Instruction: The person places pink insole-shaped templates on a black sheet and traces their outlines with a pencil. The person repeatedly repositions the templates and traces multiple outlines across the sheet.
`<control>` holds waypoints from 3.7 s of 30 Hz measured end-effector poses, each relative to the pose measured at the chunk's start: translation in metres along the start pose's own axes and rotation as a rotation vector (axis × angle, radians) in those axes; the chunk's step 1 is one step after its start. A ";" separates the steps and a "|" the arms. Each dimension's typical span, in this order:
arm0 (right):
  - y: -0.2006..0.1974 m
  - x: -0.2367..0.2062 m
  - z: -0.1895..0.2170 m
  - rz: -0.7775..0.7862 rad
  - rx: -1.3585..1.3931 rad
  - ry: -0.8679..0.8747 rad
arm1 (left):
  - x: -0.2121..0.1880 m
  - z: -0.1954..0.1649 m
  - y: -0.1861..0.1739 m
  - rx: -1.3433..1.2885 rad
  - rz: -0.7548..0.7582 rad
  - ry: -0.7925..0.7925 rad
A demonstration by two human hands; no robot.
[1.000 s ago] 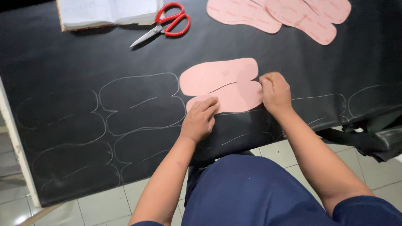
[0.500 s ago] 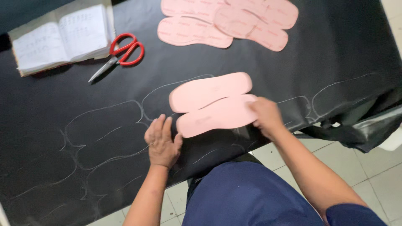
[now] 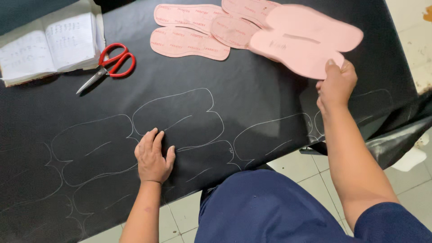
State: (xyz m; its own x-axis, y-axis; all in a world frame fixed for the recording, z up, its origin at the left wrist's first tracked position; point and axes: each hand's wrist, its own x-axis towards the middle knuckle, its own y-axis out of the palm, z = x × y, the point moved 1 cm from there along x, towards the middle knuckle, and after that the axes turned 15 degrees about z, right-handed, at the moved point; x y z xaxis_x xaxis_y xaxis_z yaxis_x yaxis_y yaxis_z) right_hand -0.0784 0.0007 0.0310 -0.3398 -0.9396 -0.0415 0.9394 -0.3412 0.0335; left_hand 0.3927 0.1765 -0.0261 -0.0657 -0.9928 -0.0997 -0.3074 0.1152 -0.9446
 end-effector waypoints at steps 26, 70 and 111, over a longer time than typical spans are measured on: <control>-0.039 0.005 -0.004 0.588 -0.493 0.280 | 0.009 -0.073 0.015 -0.108 -0.200 0.006; -0.043 0.001 -0.048 0.700 -0.881 0.048 | 0.037 -0.171 0.059 -0.386 -0.138 -0.117; 0.121 -0.074 -0.004 1.499 -0.808 -0.228 | 0.067 -0.266 0.063 -0.134 0.389 0.275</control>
State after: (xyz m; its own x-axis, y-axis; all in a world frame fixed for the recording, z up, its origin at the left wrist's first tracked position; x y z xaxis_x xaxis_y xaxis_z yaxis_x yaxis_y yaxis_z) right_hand 0.0605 0.0290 0.0340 0.8572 -0.4096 -0.3122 0.1771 0.8036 -0.5682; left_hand 0.1170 0.1259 -0.0087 -0.4426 -0.8324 -0.3335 -0.3288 0.4967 -0.8032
